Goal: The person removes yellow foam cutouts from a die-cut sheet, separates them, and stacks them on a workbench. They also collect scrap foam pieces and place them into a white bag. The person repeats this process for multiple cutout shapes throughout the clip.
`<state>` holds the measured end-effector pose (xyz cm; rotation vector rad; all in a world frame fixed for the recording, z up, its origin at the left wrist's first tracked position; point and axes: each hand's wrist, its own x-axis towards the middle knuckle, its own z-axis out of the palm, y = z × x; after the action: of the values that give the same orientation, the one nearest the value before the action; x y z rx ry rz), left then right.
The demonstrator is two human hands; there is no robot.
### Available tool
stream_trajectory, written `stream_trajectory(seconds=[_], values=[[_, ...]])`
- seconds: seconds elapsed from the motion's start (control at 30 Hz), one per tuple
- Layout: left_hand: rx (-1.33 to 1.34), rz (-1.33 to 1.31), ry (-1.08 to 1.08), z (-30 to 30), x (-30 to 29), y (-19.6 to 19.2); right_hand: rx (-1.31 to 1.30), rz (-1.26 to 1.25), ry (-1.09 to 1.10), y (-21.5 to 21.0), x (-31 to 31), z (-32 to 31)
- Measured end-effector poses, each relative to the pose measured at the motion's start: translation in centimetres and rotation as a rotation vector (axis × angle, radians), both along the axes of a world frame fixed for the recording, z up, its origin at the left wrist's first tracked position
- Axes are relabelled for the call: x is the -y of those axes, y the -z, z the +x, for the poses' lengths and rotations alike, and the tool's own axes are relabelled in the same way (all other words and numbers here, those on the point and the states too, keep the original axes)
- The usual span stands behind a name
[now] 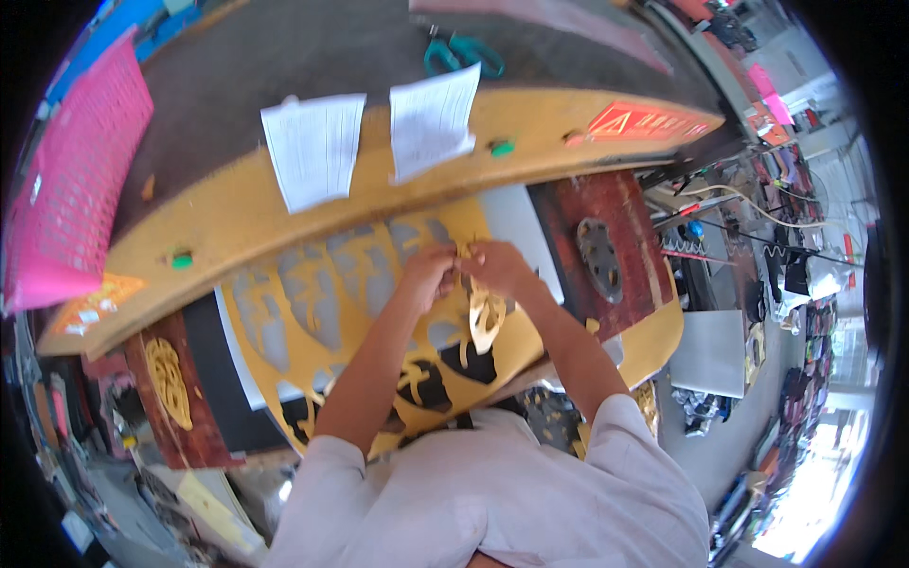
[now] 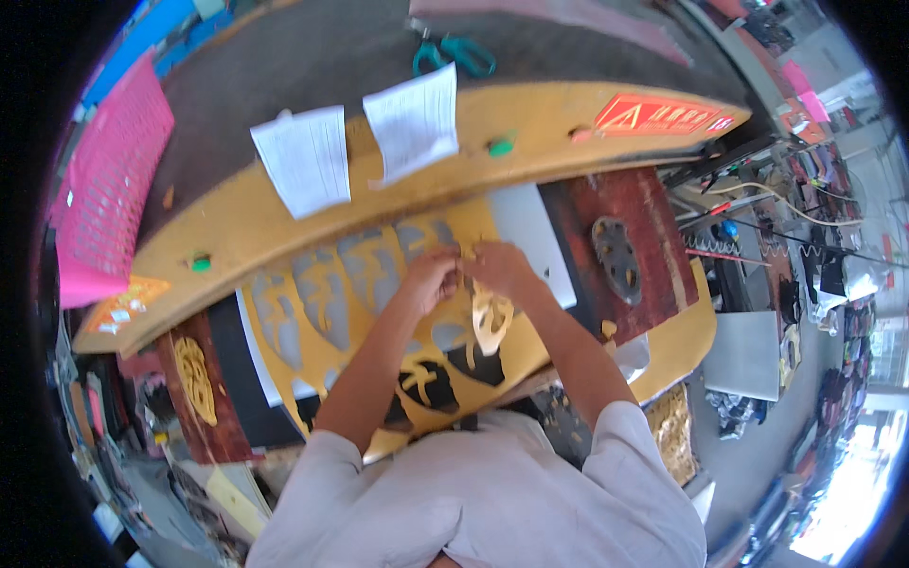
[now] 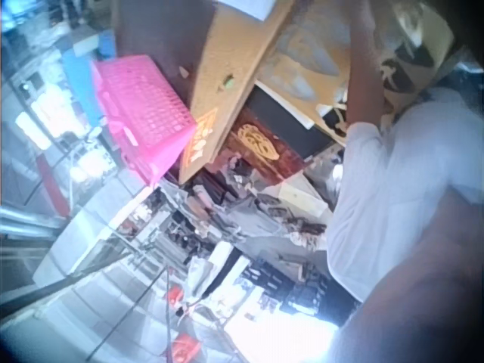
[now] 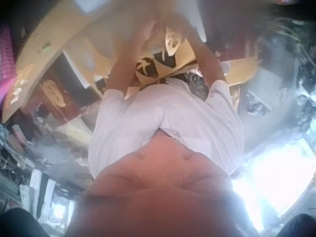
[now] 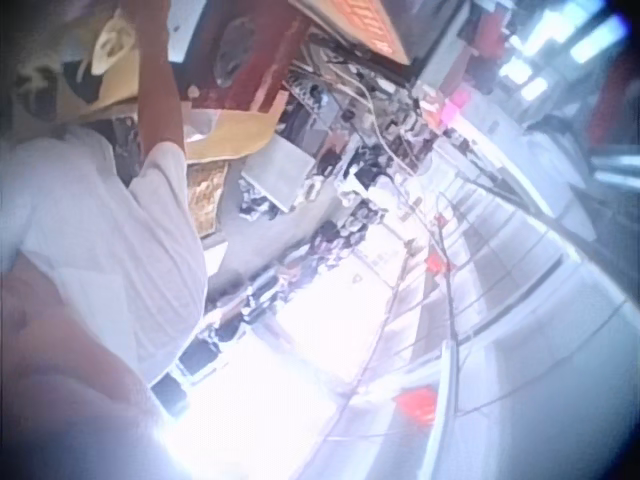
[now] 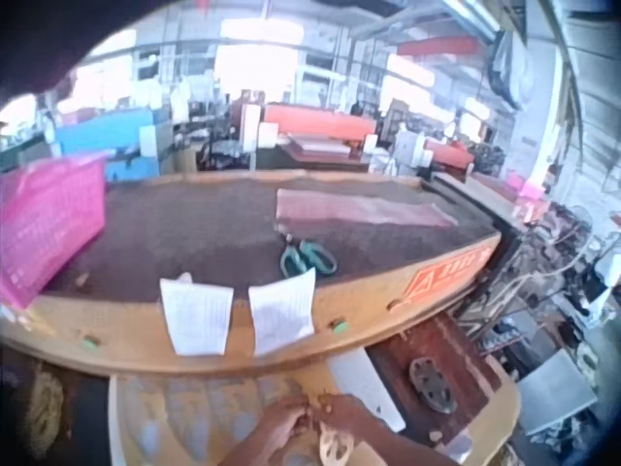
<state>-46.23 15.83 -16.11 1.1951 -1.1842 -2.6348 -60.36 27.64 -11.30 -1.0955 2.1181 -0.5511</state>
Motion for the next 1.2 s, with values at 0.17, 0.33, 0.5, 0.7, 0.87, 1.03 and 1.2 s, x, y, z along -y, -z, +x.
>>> stream_trajectory(seconds=[0.17,0.33,0.5,0.7,0.87,1.03,1.2], values=[[0.232,-0.293,0.072,-1.5,0.9,0.9,-0.376,0.074,-0.168,1.8,1.7,-0.2],[0.111,-0.979,-0.101,-2.6,-1.0,3.5,-0.571,0.133,-0.063,1.9,-1.2,-6.2],[0.09,-1.227,-0.121,-2.3,-1.7,3.4,0.127,-0.521,0.675,-1.5,-9.6,-11.5],[0.013,-1.432,-0.182,-0.7,-2.8,-4.9,0.71,-0.706,0.672,-2.1,-11.4,-4.8],[-0.176,-0.81,0.088,-1.8,-6.4,-10.4,0.832,-0.621,0.661,-2.5,-8.8,-3.1],[-0.016,-0.875,-0.02,-2.8,-8.1,-12.1,0.833,-0.649,0.313,-3.0,-7.7,-2.0],[0.062,-1.156,0.268,-2.4,-6.7,-11.6,0.767,-0.556,0.181,-2.4,-7.0,-2.7]])
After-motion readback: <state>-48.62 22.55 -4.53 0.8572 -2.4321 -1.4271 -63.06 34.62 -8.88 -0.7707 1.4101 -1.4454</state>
